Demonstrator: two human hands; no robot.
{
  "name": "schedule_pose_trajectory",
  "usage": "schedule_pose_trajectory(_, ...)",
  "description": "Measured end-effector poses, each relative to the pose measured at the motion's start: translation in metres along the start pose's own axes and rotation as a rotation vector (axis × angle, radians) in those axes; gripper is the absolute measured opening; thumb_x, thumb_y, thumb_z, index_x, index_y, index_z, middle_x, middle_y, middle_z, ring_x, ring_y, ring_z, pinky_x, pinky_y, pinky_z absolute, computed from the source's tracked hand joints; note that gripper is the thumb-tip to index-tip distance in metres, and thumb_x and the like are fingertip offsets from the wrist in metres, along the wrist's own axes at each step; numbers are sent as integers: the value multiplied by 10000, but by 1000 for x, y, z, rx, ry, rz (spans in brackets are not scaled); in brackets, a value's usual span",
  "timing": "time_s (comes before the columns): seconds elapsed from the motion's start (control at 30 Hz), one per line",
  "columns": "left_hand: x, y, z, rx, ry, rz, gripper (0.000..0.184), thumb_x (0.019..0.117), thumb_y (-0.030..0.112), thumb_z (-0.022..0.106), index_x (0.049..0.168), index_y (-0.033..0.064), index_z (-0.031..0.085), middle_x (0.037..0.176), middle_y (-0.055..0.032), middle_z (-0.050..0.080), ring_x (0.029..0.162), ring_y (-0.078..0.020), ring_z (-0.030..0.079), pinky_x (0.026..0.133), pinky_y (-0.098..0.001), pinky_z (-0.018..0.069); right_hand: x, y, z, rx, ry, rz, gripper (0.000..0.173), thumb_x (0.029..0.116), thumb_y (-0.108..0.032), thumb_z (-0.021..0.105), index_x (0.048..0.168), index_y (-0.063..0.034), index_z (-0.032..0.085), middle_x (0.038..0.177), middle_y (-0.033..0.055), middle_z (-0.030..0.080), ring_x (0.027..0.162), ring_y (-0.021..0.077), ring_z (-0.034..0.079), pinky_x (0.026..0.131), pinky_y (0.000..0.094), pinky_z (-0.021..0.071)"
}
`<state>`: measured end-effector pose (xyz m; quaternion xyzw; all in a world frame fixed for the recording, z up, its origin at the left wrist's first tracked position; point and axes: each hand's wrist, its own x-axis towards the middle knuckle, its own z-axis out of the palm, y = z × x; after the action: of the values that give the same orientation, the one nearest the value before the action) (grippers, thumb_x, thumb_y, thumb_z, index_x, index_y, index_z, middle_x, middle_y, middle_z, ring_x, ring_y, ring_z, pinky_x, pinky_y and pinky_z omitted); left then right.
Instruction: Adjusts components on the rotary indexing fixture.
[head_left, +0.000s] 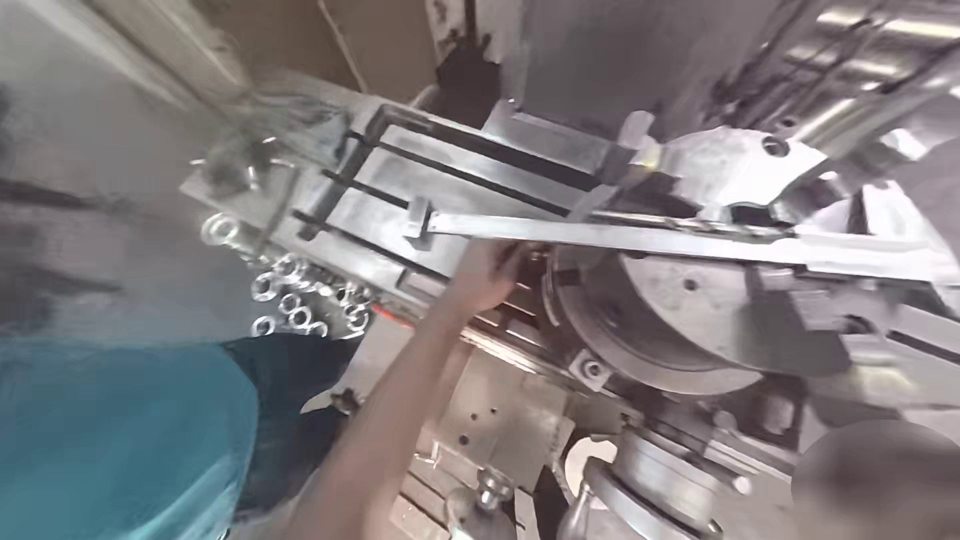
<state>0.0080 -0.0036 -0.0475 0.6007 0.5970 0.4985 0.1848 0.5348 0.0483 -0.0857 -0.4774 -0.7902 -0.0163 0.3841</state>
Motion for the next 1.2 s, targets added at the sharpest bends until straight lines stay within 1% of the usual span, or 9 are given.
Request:
schedule_pose_trajectory(0.1, 4, -3, -2, -101, 4, 35, 272, 986, 105, 618, 1237, 3, 648, 1140, -43, 706, 1002, -36, 676, 900, -257, 586, 15, -22, -3, -67, -79, 28, 334, 993, -207, 514, 1047, 95, 647, 935, 256, 668, 870, 274, 655, 841, 399, 521)
schedule_pose_trajectory(0.23, 1, -8, 3, -38, 66, 85, 166, 974, 84, 638, 1091, -16, 699, 1003, -52, 731, 897, -22, 686, 852, -242, 589, 14, -21, -2, -115, -62, 23, 332, 998, -226, 507, 1033, 65, 663, 927, 246, 671, 864, 328, 645, 824, 464, 501)
schedule_pose_trajectory(0.4, -2, -6, 2, 89, 59, 82, 172, 1004, 98, 577, 1025, -1, 716, 949, -71, 725, 911, -52, 676, 895, -283, 555, 18, -23, -3, -106, -67, 3, 343, 1002, -227, 491, 1002, 72, 660, 897, 243, 666, 831, 332, 633, 811, 461, 489)
schedule_pose_trajectory(0.5, -1, -7, -1, 31, 9, 73, 284, 1044, 176, 528, 1222, 1, 663, 1160, -81, 698, 1084, -81, 650, 1010, -322, 523, 17, -24, -2, -97, -72, 14, 343, 1003, -232, 492, 1011, 66, 663, 915, 246, 667, 856, 330, 638, 822, 450, 496)
schedule_pose_trajectory(0.67, 1, -7, 5, -53, 145, 5, 200, 906, 137, 757, 1062, 23, 706, 954, -22, 751, 857, -55, 722, 821, -295, 636, 16, -23, -4, -103, -62, 19, 336, 997, -231, 497, 1004, 62, 661, 912, 240, 664, 858, 330, 636, 815, 456, 498)
schedule_pose_trajectory(0.87, -10, -13, 3, 47, 168, 42, 186, 958, 111, 653, 1075, -29, 691, 1007, -81, 731, 944, -61, 701, 895, -302, 603, 18, -30, -3, -67, -92, 63, 388, 986, -260, 533, 1047, 102, 661, 961, 267, 686, 898, 324, 670, 861, 457, 531)
schedule_pose_trajectory(1.0, -22, 3, 1, 191, 41, -151, 325, 964, 161, 606, 1155, -100, 634, 1058, -217, 680, 963, -168, 665, 902, -395, 546, 16, -39, -6, -116, -58, 166, 285, 903, -227, 570, 984, 8, 709, 926, 165, 710, 890, 310, 679, 829, 515, 540)
schedule_pose_trajectory(1.07, -21, -1, -1, 197, 8, -222, 399, 991, 223, 560, 1176, -127, 608, 1062, -246, 665, 962, -159, 650, 897, -366, 537, 20, -37, -1, -145, -9, 173, 238, 881, -216, 561, 949, -60, 727, 904, 103, 717, 871, 279, 677, 799, 500, 545)
schedule_pose_trajectory(1.2, -24, -22, -9, 20, 10, -203, 358, 1014, 171, 533, 1203, -130, 570, 1077, -109, 661, 998, 6, 623, 922, -222, 530, 21, -38, 5, -145, 0, 159, 230, 888, -227, 538, 915, -105, 731, 886, 62, 714, 852, 249, 670, 768, 476, 533)
